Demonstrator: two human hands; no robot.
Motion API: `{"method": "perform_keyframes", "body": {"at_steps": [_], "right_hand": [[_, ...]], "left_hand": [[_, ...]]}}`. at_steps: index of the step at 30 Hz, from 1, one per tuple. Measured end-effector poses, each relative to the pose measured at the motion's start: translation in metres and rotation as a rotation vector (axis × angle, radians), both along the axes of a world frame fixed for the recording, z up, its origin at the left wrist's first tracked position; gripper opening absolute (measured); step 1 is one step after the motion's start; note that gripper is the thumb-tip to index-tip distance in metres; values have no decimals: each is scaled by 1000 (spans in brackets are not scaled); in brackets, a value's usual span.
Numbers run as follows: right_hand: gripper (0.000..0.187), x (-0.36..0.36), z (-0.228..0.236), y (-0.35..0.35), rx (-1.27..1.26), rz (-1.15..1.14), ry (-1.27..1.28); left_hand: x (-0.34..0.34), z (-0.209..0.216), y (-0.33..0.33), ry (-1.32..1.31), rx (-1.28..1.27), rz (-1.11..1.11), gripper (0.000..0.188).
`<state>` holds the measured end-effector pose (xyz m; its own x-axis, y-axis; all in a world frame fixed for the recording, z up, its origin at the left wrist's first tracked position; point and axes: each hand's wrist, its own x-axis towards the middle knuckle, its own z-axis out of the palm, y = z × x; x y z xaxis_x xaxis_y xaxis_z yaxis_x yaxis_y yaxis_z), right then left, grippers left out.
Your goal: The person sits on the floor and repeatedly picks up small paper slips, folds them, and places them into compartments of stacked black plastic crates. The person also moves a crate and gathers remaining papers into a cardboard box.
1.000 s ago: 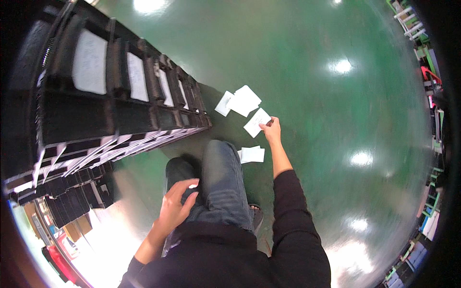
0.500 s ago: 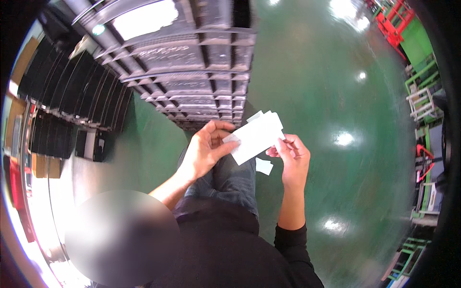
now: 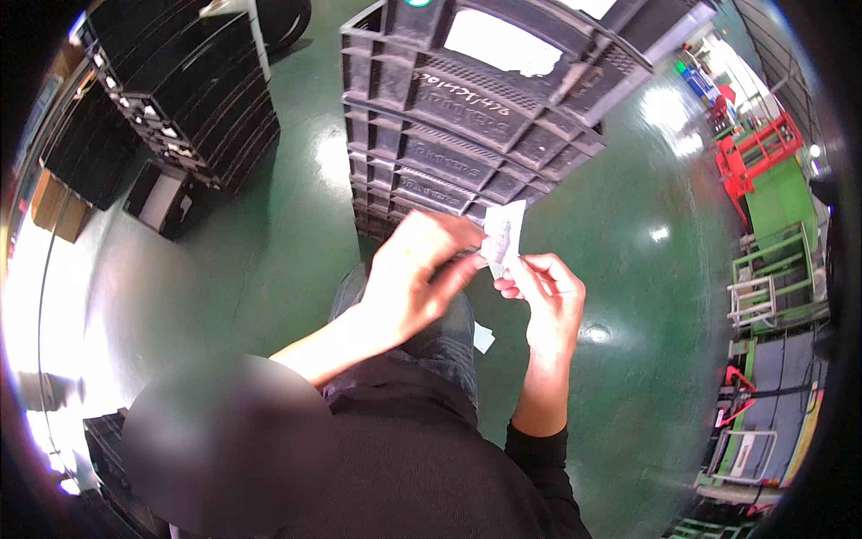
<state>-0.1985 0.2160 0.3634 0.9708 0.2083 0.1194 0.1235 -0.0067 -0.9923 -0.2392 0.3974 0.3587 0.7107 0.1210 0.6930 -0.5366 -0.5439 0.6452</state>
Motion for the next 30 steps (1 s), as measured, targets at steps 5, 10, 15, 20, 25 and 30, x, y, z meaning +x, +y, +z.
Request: {"method": "perform_keyframes", "body": {"at_steps": [5,10,15,20,25,30], "right_hand": [[16,-5,15,37,48,114,97],[18,-6,22,56,-17,152,67],[17,-4,25,67,-96,150,-13],[17,-3,27,72,-97,163,-75],[15,-3,29,75,-144,165,-120],[13,-3,29,79,-180,165,-170]], "left_hand": [[-9,-2,3,170,-359,-123,20],[-8,-8,16,334,-850,-283,16],[-3,-14,25,333,-1058,-414,16],[-3,-14,28,313,-1082,-449,17],[-3,-13,32,375,-969,-371,16],[-4,-11,36,332,-794,-265,13]]}}
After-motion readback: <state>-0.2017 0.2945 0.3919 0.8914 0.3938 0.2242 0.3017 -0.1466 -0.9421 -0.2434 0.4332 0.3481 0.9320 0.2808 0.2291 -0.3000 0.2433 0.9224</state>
